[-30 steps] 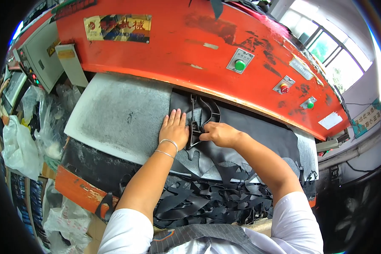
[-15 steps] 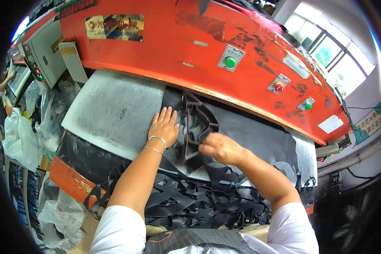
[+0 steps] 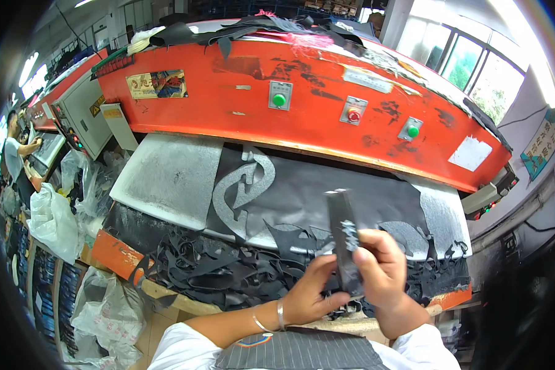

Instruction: Cutting shoe components out of a material sheet using a metal die and a hydraulic clicker press.

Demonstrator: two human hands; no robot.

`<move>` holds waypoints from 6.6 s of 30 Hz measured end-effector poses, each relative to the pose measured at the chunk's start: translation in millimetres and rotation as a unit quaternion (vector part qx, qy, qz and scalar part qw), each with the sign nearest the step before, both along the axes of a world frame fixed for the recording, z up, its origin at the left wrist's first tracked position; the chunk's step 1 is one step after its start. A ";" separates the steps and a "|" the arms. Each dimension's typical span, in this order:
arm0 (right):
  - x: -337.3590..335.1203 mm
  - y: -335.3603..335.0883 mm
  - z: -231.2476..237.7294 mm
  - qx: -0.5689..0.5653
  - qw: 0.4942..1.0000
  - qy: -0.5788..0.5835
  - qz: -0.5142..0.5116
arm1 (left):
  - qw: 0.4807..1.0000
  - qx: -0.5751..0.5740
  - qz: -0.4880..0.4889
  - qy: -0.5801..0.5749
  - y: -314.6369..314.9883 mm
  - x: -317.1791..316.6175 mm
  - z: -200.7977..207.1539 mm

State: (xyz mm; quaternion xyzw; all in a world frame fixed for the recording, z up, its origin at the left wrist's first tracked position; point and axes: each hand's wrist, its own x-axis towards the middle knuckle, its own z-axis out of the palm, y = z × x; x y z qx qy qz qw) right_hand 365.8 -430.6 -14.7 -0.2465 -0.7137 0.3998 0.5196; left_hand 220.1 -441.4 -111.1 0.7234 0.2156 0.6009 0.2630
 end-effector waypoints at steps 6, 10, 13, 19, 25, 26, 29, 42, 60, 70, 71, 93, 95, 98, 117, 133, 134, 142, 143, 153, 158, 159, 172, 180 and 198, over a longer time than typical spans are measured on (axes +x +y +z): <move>45.7 2.4 -47.4 0.313 0.939 -0.139 -0.017 | 0.952 -0.238 -0.112 -0.157 -26.6 27.7 4.3; 65.0 -6.5 -67.7 0.213 0.960 -0.156 0.091 | 0.844 -0.363 -0.235 -0.317 -33.5 34.3 1.7; 79.1 -5.7 -64.1 0.172 0.937 -0.276 0.129 | 0.877 -0.374 -0.208 -0.220 -35.3 42.3 2.1; 72.0 -6.3 -64.8 0.221 0.926 -0.281 0.122 | 0.888 -0.363 -0.188 -0.208 -39.2 36.5 2.8; 38.4 -4.1 -85.8 0.304 0.926 -0.212 0.072 | 0.842 -0.367 -0.169 -0.357 -24.5 6.1 -2.5; 35.5 -1.3 -85.5 0.288 0.924 -0.240 0.073 | 0.881 -0.350 -0.104 -0.300 -17.9 -5.5 -4.0; 29.6 7.0 -77.4 0.164 0.940 -0.288 0.083 | 0.911 -0.358 0.043 -0.203 -10.7 -34.9 -15.2; -27.2 38.2 -40.3 -0.302 0.907 -0.179 0.234 | 0.782 -0.525 0.039 -0.334 -25.7 -169.5 -83.0; -32.0 155.6 -12.6 0.422 0.686 -0.590 0.054 | 0.898 -0.183 0.343 0.205 21.2 -249.1 -14.3; -35.9 231.7 -25.2 0.511 0.617 -0.578 0.156 | 0.920 -0.118 0.277 0.250 99.2 -180.8 -63.0; -39.6 237.8 -28.3 0.525 0.619 -0.563 0.157 | 0.924 -0.127 0.270 0.238 101.3 -177.4 -67.8; -55.9 259.4 -101.8 0.391 0.748 -0.535 -0.036 | 0.892 -0.025 0.416 0.177 109.2 -168.2 -101.7; -53.4 206.5 -130.9 0.256 0.814 -0.498 -0.155 | 0.895 -0.031 0.408 0.178 108.3 -169.6 -100.9; -43.2 128.1 -151.9 0.145 0.771 -0.595 -0.175 | 0.900 -0.041 0.398 0.172 109.4 -170.6 -100.2; -97.2 197.4 -156.5 0.149 0.884 -0.381 -0.227 | 0.900 -0.046 0.413 0.131 109.3 -168.4 -108.1; -99.7 187.5 -142.6 0.187 0.847 -0.445 -0.223 | 0.902 -0.048 0.416 0.107 110.3 -166.8 -107.3; -99.4 189.1 -131.6 0.180 0.846 -0.441 -0.239 | 0.901 -0.048 0.418 0.108 110.8 -167.2 -106.9; -145.1 280.4 -55.3 0.473 0.668 -0.574 0.018 | 0.898 -0.043 0.421 0.117 113.0 -165.4 -105.1; -155.9 292.0 -55.5 0.490 0.637 -0.591 0.066 | 0.896 -0.051 0.427 0.115 112.6 -165.4 -105.4; -121.6 266.2 -33.7 0.407 0.674 -0.615 0.039 | 0.906 -0.069 0.416 0.036 110.4 -164.9 -100.6; -85.7 238.4 -54.1 -0.029 0.845 -0.497 -0.192 | 0.917 -0.085 0.246 0.302 92.6 -130.3 -88.7; -84.8 239.4 -61.0 -0.051 0.844 -0.484 -0.225 | 0.910 -0.062 0.212 0.350 88.2 -125.5 -89.1; -103.1 280.1 -97.7 -0.051 0.824 -0.443 -0.349 | 0.923 0.001 0.064 0.379 83.8 -124.9 -105.7; -104.5 293.9 -111.8 -0.032 0.796 -0.437 -0.418 | 0.930 -0.011 0.045 0.365 85.6 -129.1 -103.1; -46.0 202.4 -144.3 0.088 0.893 -0.391 -0.207 | 0.938 -0.091 0.273 0.195 230.0 -160.1 -52.1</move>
